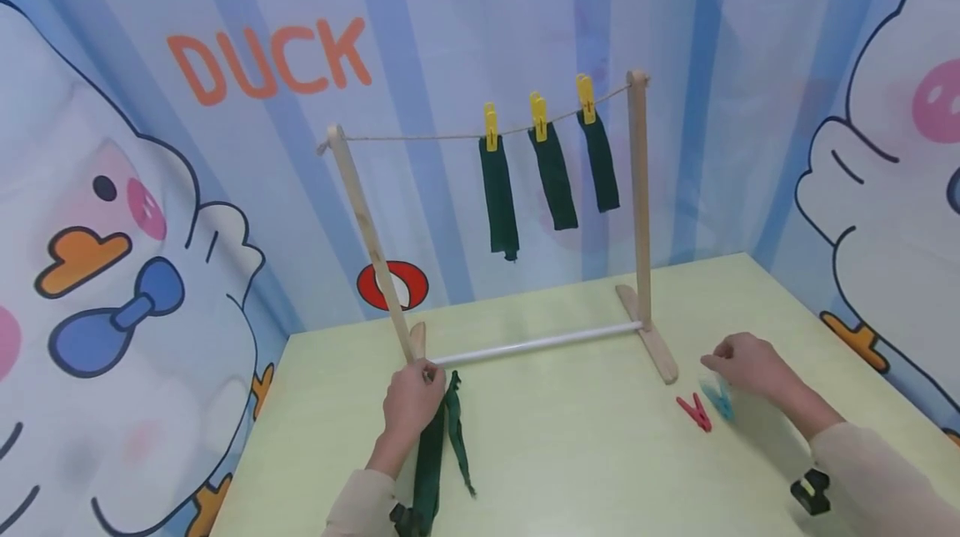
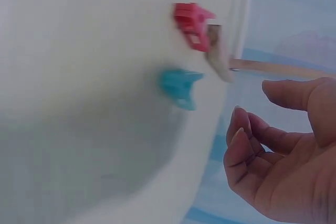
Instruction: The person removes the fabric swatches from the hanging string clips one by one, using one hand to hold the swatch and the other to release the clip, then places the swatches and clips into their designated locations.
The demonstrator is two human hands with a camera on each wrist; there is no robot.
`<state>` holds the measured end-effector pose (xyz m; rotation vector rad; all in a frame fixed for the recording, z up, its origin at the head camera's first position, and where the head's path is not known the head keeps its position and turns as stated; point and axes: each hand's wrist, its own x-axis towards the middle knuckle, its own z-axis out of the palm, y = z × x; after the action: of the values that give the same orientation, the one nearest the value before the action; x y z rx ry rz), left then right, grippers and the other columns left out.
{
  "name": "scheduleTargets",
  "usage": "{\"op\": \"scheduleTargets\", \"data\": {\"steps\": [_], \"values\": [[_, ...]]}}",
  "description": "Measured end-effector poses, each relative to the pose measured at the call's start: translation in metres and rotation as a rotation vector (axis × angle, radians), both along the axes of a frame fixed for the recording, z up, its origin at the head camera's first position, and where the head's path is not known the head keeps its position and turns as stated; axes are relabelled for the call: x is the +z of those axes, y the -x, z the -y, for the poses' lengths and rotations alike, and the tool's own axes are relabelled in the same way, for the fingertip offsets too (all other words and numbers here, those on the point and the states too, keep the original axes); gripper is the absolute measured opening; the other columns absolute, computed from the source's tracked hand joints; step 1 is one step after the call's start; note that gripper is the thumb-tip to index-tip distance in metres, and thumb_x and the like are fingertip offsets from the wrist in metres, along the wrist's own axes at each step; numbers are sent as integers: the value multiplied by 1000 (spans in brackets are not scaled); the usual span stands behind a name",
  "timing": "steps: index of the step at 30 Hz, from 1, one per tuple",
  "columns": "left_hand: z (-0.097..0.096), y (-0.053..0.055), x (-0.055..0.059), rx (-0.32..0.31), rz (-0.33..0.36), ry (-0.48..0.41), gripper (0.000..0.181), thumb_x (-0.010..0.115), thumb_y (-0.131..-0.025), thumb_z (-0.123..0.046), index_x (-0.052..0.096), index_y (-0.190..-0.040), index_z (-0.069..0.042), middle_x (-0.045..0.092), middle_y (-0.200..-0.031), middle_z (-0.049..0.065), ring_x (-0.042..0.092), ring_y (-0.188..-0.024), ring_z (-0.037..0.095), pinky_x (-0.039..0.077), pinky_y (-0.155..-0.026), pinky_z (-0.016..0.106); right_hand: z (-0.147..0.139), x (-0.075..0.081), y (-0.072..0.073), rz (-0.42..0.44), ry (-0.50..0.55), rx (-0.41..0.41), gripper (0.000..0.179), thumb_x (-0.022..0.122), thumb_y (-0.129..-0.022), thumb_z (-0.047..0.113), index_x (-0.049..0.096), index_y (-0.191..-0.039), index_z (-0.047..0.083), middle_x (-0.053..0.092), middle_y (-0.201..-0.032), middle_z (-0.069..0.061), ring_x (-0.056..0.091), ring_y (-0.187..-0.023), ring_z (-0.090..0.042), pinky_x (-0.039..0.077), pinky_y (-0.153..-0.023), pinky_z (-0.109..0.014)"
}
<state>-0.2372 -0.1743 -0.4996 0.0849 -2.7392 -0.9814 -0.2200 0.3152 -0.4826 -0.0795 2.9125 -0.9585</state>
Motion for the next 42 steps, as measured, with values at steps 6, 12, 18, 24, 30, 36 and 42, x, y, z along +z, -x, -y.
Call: {"op": "scheduleTargets", "data": {"steps": [6, 12, 18, 24, 30, 36, 42], "values": [[-10, 6, 33, -33, -73, -37, 20, 65, -98, -25, 70, -104, -7, 56, -63, 1, 49, -49, 16, 37, -42, 26, 13, 38, 8, -114, 22, 39, 42, 60, -100, 25, 62, -111, -15, 66, -92, -20, 64, -78, -28, 53, -65, -43], [-15, 13, 59, -86, -145, -27, 19, 65, -98, -24, 70, -106, -8, 61, -68, 0, 51, -51, 15, 40, -42, 27, 35, 66, 11, -191, 72, 39, 42, 60, -101, 27, 63, -114, -12, 66, -101, -22, 66, -81, -29, 54, -68, -46], [-19, 21, 72, -129, -167, -22, 19, 64, -98, -24, 70, -106, -9, 66, -78, 1, 49, -48, 14, 41, -42, 29, 55, 83, 13, -224, 104, 57, 39, 60, -101, 28, 65, -113, -8, 67, -99, -18, 66, -78, -23, 53, -66, -42], [-25, 25, 74, -185, -182, -124, 24, 65, -98, -24, 67, -115, -7, 70, -95, 5, 53, -54, 15, 47, -51, 31, 76, 107, 18, -246, 120, 89, 34, 61, -100, 25, 67, -113, -5, 68, -102, -17, 65, -83, -24, 53, -67, -39], [-33, 35, 85, -253, -199, -252, 27, 65, -98, -23, 66, -119, -6, 69, -107, 7, 61, -77, 19, 53, -70, 35, 95, 137, 20, -239, 184, 90, 37, 60, -101, 28, 65, -118, -4, 66, -111, -19, 63, -94, -28, 54, -73, -40], [-35, 42, 94, -242, -186, -290, 30, 65, -98, -24, 66, -121, -5, 68, -109, 8, 63, -82, 22, 54, -71, 34, 112, 164, 26, -246, 225, 94, 36, 59, -102, 27, 61, -123, -2, 64, -113, -19, 66, -91, -28, 56, -79, -40], [-37, 47, 103, -257, -160, -347, 39, 64, -98, -24, 61, -132, -6, 67, -117, 10, 66, -72, 24, 55, -65, 30, 129, 193, 31, -356, 256, 113, 35, 60, -102, 30, 62, -122, 2, 68, -106, -17, 65, -84, -26, 55, -72, -35]]}}
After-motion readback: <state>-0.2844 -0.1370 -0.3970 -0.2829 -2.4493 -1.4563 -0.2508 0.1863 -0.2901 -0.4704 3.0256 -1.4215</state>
